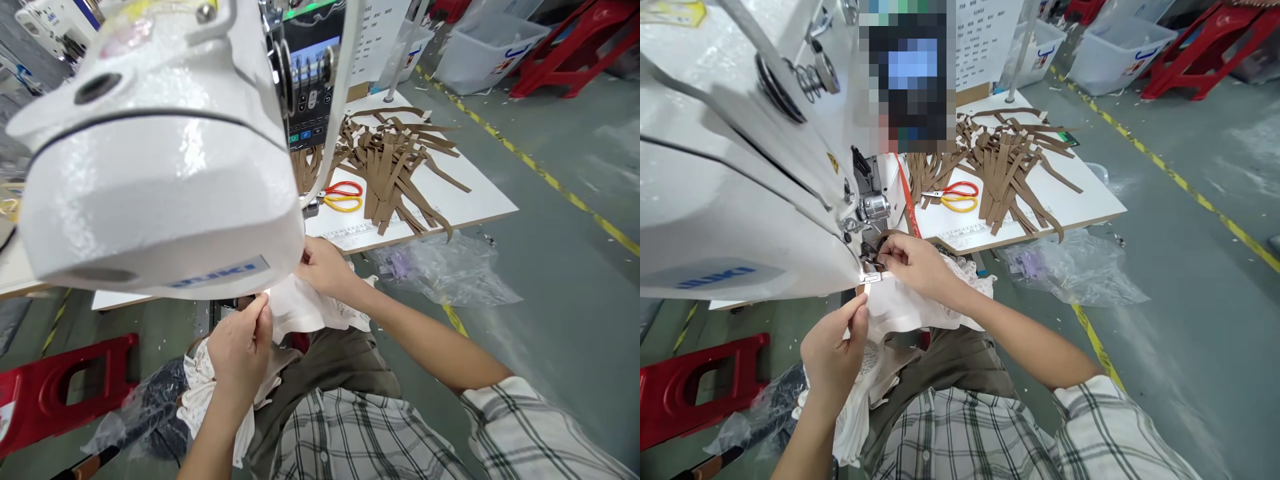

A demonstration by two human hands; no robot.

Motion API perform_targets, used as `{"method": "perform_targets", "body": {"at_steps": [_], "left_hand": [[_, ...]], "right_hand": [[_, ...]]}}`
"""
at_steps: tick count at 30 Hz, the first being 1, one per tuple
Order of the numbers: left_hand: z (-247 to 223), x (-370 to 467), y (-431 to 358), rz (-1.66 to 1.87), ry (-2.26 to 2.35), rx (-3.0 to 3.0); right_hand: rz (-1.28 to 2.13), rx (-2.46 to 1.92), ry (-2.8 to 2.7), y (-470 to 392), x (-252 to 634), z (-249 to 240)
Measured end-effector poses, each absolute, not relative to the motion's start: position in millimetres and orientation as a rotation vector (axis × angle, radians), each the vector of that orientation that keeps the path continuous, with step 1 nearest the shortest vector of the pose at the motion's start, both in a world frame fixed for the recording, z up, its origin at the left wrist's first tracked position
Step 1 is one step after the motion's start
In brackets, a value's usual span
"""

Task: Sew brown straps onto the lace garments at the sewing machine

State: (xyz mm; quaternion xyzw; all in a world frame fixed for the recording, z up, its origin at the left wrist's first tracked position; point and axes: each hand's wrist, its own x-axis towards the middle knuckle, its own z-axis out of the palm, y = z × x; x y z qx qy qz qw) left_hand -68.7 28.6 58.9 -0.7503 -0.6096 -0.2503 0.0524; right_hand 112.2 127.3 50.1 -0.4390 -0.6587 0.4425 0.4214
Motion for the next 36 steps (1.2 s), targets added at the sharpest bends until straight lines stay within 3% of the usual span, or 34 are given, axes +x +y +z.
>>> {"method": "perform_targets", "body": {"at_steps": [5, 15, 18, 20, 22, 24, 26, 28, 31, 34, 36], "left_hand": [[61, -70, 29, -0.805, -1.919, -2.288], [65, -70, 15, -0.899, -1.964, -2.464], [69, -76, 1, -1.101, -2.167, -2.635], [60, -85, -10, -1.342, -2.475, -2.608], [37, -96, -18, -1.762, -2.903, -2.139], [5, -106, -22, -2.267, -3.154, -1.28], [-28, -116, -23, -2.495, -3.18, -0.764], [-51, -128, -21, -2.429, -3.185, -0.738], [-60, -138, -13, -1.72, -3.222, -1.361], [-50, -114, -1, -0.95, -2.789, -2.124], [-41, -75, 3, -0.914, -2.416, -2.445]], "right_hand": [[1.163, -1.076, -1.578, 122, 112, 43], [1.606, -0.98, -1.143, 79, 117, 31], [1.545, -0.996, -1.345, 70, 138, 2], [1.332, -1.164, -1.607, 65, 163, -34], [1.079, -1.476, -1.846, 60, 192, -77], [1.065, -1.637, -1.896, 55, 222, -116], [1.166, -1.697, -1.925, 50, 247, -142], [1.283, -1.708, -1.981, 48, 267, -151], [1.388, -1.678, -2.06, 49, 282, -136], [1.394, -1.621, -2.081, 46, 269, -96], [1.411, -1.561, -2.074, 40, 246, -65]]}}
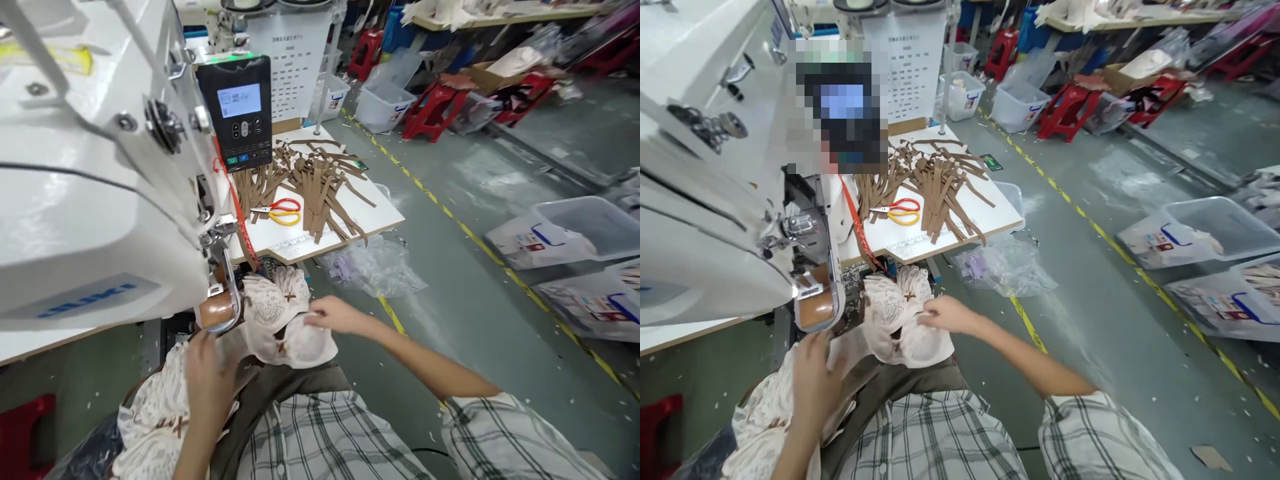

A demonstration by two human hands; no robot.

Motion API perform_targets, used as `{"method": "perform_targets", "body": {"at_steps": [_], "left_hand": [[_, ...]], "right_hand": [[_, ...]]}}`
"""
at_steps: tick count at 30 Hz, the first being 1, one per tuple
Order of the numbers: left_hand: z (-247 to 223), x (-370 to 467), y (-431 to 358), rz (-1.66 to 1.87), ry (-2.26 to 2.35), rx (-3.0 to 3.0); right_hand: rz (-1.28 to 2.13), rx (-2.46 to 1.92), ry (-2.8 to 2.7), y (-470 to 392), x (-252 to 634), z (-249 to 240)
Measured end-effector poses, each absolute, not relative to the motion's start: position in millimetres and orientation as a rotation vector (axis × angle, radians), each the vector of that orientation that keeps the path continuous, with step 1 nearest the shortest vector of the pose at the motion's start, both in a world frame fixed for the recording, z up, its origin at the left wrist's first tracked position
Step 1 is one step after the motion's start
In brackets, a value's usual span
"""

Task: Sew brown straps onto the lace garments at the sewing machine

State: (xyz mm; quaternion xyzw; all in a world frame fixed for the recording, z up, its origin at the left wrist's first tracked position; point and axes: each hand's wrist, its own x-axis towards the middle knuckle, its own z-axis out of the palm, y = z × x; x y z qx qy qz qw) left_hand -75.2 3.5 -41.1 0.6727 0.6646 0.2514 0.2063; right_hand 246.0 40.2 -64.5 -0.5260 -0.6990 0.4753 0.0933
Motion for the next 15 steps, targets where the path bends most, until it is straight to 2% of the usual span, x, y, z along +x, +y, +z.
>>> {"method": "perform_targets", "body": {"at_steps": [3, 5, 7, 10, 11, 13, 15], "left_hand": [[-32, -11, 3, 0.552, 1.245, 1.858], [-29, 16, -1, 0.4, 1.029, 1.652], [-27, 22, -4, 0.288, 0.963, 1.44], [-21, 7, -8, 0.186, 0.857, 1.225], [-19, 0, -9, 0.182, 0.826, 1.202], [-15, -15, -11, 0.228, 0.834, 1.206], [-13, -27, -10, 0.352, 0.947, 1.158]], "right_hand": [[1.584, -1.347, -2.04, 35, 211, -24], [1.621, -1.231, -1.909, 39, 202, -5], [1.352, -1.264, -1.728, 44, 207, 4], [0.637, -1.343, -1.489, 41, 223, 2], [0.543, -1.301, -1.502, 36, 225, -3], [0.715, -1.153, -1.728, 19, 222, -16], [1.131, -0.997, -2.021, 2, 211, -30]]}}
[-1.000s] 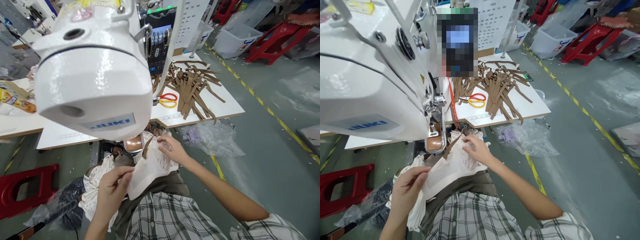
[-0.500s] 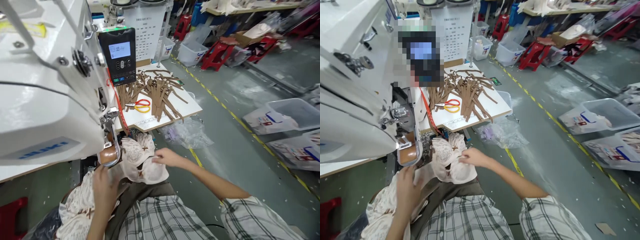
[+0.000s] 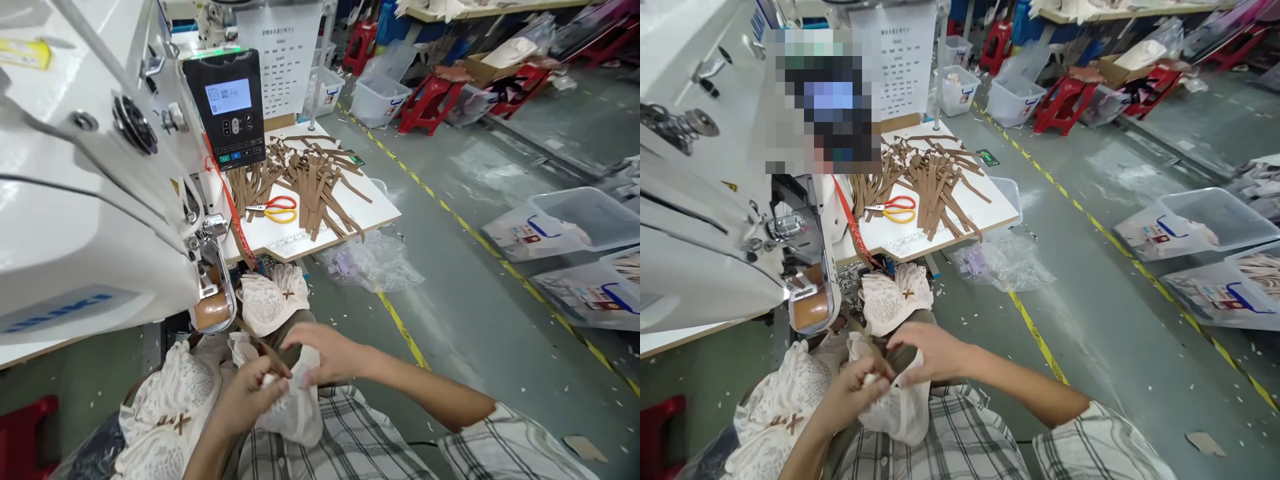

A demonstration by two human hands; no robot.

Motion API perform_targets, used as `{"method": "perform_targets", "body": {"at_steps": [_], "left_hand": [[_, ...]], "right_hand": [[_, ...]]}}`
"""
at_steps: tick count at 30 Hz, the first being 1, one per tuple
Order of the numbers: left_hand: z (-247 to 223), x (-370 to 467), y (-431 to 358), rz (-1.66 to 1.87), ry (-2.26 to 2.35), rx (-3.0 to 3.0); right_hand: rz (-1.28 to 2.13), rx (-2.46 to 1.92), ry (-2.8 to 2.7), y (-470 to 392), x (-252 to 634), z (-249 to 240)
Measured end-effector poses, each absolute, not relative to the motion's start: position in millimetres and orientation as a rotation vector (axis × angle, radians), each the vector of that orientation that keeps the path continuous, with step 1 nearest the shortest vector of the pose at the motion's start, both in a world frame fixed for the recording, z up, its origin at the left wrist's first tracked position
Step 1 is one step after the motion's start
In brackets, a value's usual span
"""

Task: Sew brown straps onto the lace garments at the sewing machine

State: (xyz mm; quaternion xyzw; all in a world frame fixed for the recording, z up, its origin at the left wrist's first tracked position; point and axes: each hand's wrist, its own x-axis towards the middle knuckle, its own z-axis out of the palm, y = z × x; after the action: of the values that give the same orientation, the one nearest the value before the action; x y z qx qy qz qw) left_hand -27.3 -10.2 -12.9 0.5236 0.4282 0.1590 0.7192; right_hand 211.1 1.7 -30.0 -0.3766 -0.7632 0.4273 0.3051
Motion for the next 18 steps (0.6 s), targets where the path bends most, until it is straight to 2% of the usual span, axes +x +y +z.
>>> {"method": "perform_targets", "body": {"at_steps": [2, 5, 8, 11, 14, 16, 18], "left_hand": [[-13, -41, -6, 0.539, 1.096, 0.966], [-13, -64, 8, 0.826, 1.273, 0.654], [-9, -85, 19, 0.963, 1.358, 0.58], [-1, -93, 17, 0.914, 1.322, 0.631], [4, -90, 10, 0.859, 1.248, 0.744], [3, -89, 6, 0.877, 1.241, 0.764], [-2, -93, 8, 0.93, 1.267, 0.711]], "right_hand": [[1.412, -0.932, -2.201, -11, 197, -40], [1.449, -0.883, -2.268, -13, 185, -40], [1.535, -0.843, -2.145, -5, 181, -26], [2.07, -0.765, -1.881, -1, 172, -22], [2.584, -0.652, -1.339, -5, 152, -35], [2.579, -0.694, -1.207, -9, 142, -43], [2.426, -0.749, -1.381, -9, 139, -46]]}}
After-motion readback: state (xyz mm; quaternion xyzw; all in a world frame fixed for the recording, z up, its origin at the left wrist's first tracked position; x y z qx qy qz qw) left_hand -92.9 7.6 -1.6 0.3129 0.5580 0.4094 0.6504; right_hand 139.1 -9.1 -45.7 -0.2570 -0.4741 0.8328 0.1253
